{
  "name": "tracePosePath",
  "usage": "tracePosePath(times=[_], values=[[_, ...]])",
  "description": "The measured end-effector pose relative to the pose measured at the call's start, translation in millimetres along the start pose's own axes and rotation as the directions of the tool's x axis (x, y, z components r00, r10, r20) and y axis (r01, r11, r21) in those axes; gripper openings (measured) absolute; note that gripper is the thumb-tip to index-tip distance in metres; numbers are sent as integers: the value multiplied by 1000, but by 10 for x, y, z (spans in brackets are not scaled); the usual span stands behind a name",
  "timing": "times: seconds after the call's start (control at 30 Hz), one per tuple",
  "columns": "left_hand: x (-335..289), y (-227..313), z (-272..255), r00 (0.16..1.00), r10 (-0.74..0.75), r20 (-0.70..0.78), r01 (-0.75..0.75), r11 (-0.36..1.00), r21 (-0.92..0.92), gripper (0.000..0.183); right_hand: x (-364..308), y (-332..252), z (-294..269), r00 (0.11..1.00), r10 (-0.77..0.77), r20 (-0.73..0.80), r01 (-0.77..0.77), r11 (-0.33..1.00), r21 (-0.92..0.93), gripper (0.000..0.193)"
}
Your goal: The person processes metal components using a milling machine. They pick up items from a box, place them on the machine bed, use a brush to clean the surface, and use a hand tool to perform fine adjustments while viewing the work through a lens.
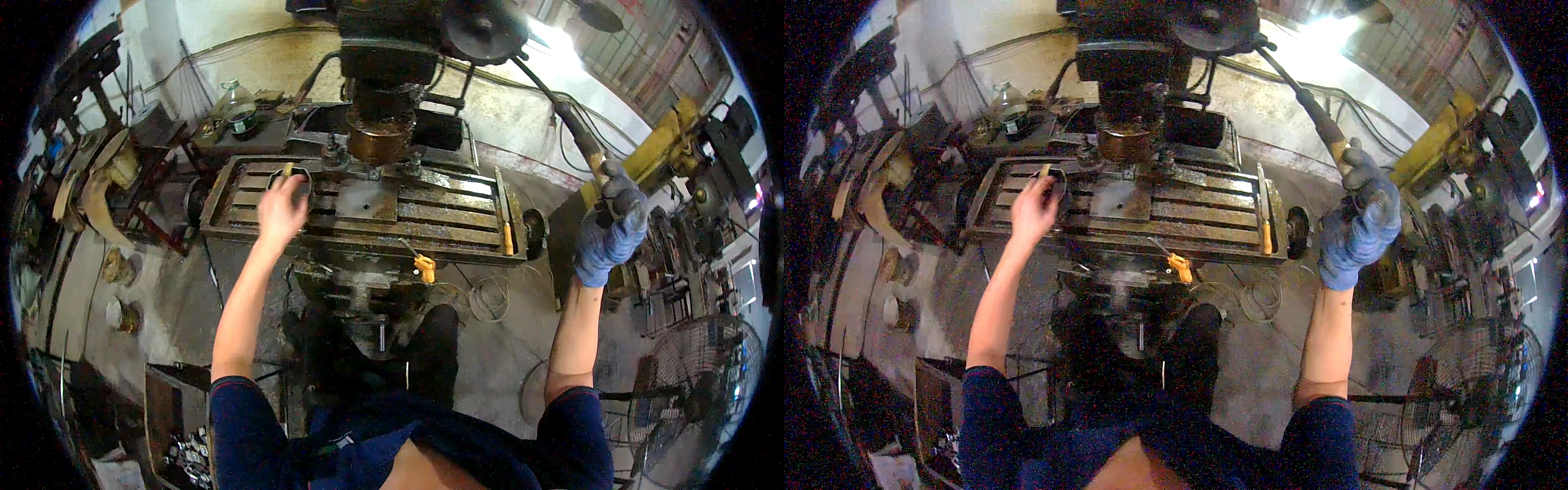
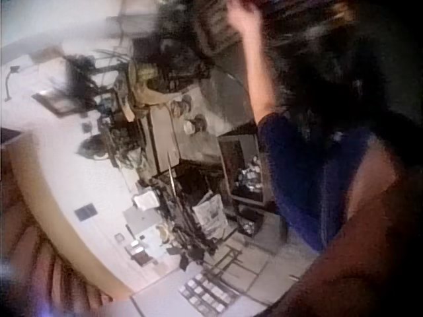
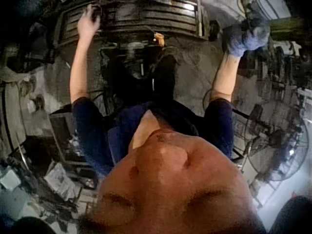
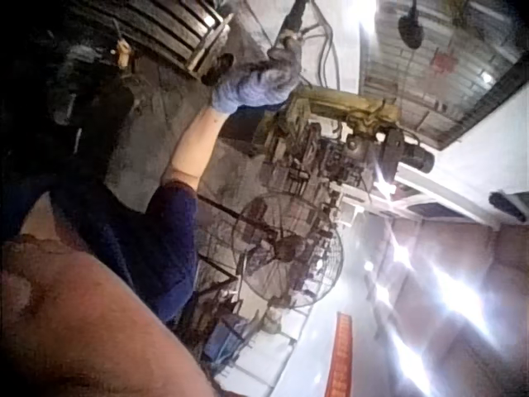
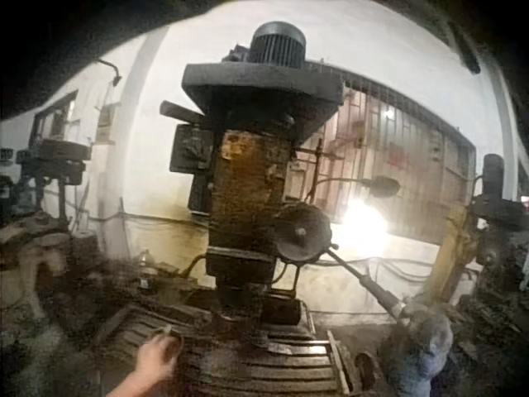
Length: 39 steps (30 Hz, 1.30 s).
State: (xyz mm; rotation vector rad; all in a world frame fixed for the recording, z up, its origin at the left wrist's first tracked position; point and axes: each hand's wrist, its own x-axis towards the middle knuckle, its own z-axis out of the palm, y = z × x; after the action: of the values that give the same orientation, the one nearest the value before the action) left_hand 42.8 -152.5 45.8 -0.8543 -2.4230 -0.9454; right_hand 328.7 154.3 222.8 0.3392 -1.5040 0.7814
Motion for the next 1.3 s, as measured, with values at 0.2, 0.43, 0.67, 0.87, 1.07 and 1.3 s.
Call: tracePosePath(times=[0.2,0.43,0.67,0.87,1.07,1.3], values=[[-277,-344,-334,991,-100,94,56,921,384,54,21,-117,164,990,109,-89,-124,976,-180,33],[-238,-630,-181,995,6,95,-42,922,384,31,132,-62,35,992,125,-28,-127,987,-100,32],[-237,-544,-240,1000,20,13,-23,964,265,22,108,-13,60,984,142,-109,-133,987,88,34],[-136,-608,-225,988,46,149,-91,947,308,22,107,19,66,988,122,-95,-111,987,112,35],[-209,-483,-483,996,34,80,-51,975,217,21,110,6,47,995,59,-86,-60,998,-10,38],[-526,-359,-857,989,48,141,-89,949,303,19,82,49,10,978,137,-157,-138,990,4,29]])
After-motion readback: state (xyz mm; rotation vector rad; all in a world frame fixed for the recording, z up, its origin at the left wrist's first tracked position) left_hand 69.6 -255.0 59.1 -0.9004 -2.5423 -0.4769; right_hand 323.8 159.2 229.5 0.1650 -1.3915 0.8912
